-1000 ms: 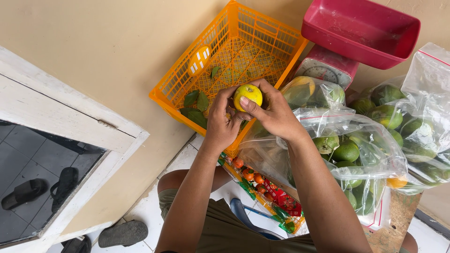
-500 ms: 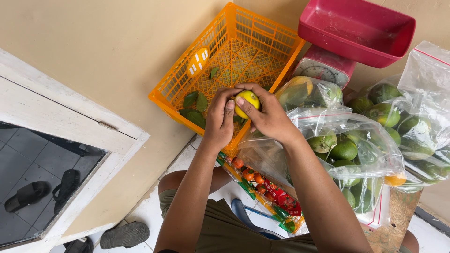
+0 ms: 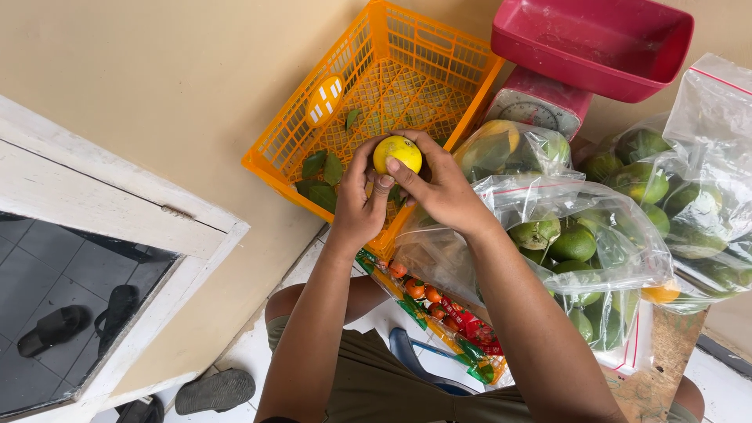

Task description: The person picks up green fruit from a container, puts them into plastic bags, adds a yellow fruit to one bag, and seals the bags by hand before placing them into a crate.

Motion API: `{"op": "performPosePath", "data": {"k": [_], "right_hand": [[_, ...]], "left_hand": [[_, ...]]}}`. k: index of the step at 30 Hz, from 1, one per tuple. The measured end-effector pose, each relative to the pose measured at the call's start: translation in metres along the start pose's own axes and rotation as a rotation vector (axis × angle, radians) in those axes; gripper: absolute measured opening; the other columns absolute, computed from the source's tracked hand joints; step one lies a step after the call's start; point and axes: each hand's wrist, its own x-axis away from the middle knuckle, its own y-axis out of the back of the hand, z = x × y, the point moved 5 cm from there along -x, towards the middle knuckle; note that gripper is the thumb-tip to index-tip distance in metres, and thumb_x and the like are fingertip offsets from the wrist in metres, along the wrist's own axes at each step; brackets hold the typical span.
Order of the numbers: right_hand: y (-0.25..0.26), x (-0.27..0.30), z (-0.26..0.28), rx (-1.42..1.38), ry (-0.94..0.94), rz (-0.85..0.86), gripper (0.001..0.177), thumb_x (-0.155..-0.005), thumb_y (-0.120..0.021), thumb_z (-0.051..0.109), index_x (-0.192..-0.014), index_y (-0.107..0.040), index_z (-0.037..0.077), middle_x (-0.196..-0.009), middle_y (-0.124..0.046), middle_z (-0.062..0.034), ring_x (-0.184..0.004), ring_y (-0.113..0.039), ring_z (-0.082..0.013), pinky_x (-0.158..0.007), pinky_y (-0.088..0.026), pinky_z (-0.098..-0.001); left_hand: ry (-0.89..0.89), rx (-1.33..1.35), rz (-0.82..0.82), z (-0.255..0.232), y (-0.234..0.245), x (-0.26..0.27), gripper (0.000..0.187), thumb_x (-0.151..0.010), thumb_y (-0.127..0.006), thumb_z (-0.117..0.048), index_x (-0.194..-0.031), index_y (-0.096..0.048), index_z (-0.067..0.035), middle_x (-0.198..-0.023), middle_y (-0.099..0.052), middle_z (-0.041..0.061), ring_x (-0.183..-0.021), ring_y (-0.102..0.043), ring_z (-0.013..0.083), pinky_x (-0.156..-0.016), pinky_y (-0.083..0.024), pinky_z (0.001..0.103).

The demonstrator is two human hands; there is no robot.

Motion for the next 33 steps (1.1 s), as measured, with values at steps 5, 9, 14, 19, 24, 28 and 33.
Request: {"op": "performPosePath", "data": {"k": [5,9,14,19,24,28,33], "right_hand": [[0.007,-0.003,-0.007,0.03,0.09,-0.05,0.051,-0.098,-0.071,0.026,-0.133,-0.056,-0.008,-0.091,-0.064,-0.0237,-0.078,-0.071,-0.0289,-0.062,-0.066,-0.039],[0.012,-0.004,-0.014,0.057,0.154,-0.092,0.05,-0.094,-0.078,0.021,-0.129,-0.057,-0.008,-0.094,-0.064,-0.0263,-0.083,-0.072,-0.0349,-0.063,-0.067,-0.0424],[0.014,0.0,-0.012,0.031,0.214,-0.106,0.049,-0.094,-0.079,0.027,-0.124,-0.06,-0.006,-0.088,-0.065,-0.0238,-0.075,-0.07,-0.0297,-0.057,-0.065,-0.0403],[0.012,0.011,0.003,-0.072,0.173,-0.063,0.054,-0.1,-0.064,0.042,-0.125,-0.059,-0.005,-0.086,-0.065,-0.0203,-0.07,-0.069,-0.0237,-0.055,-0.064,-0.0342],[0.012,0.015,0.002,-0.237,0.214,0.021,0.066,-0.097,-0.062,0.039,-0.142,-0.051,-0.008,-0.09,-0.069,-0.0213,-0.065,-0.069,-0.019,-0.056,-0.066,-0.0338],[0.009,0.016,0.019,-0.215,0.256,0.029,0.063,-0.094,-0.069,0.025,-0.144,-0.05,-0.009,-0.089,-0.069,-0.0223,-0.064,-0.071,-0.0199,-0.056,-0.066,-0.0339],[0.013,0.013,0.012,-0.195,0.283,0.027,0.064,-0.088,-0.079,0.023,-0.139,-0.054,-0.007,-0.088,-0.07,-0.0221,-0.067,-0.073,-0.0224,-0.058,-0.066,-0.0358]], "left_hand": [[0.017,0.02,0.023,0.0,0.0,-0.001,0.055,-0.11,-0.045,-0.04,-0.152,-0.043,-0.005,-0.14,-0.058,0.021,-0.13,-0.057,0.0354,-0.106,-0.047,0.052],[0.021,-0.003,0.022,-0.004,0.0,0.0,0.053,-0.111,-0.044,-0.036,-0.154,-0.042,-0.005,-0.145,-0.056,0.022,-0.137,-0.052,0.0363,-0.114,-0.041,0.056],[-0.006,0.104,0.018,-0.022,-0.005,0.006,0.064,-0.103,-0.061,-0.037,-0.155,-0.038,-0.008,-0.141,-0.057,0.017,-0.132,-0.055,0.0263,-0.113,-0.044,0.051],[-0.031,0.102,-0.032,-0.031,-0.011,0.005,0.064,-0.101,-0.063,-0.043,-0.151,-0.041,-0.009,-0.134,-0.06,0.012,-0.124,-0.059,0.0204,-0.109,-0.048,0.045],[-0.002,0.125,-0.038,-0.034,-0.005,0.006,0.061,-0.111,-0.038,-0.044,-0.157,-0.03,-0.006,-0.14,-0.053,0.016,-0.13,-0.052,0.0234,-0.116,-0.042,0.052],[0.005,0.098,-0.038,-0.048,-0.008,0.01,0.059,-0.112,-0.035,-0.038,-0.159,-0.026,-0.003,-0.144,-0.049,0.021,-0.136,-0.048,0.0304,-0.118,-0.038,0.057],[0.03,0.095,-0.018,-0.05,-0.009,0.016,0.056,-0.113,-0.031,-0.032,-0.16,-0.023,-0.002,-0.144,-0.047,0.022,-0.138,-0.045,0.0318,-0.119,-0.034,0.059]]}}
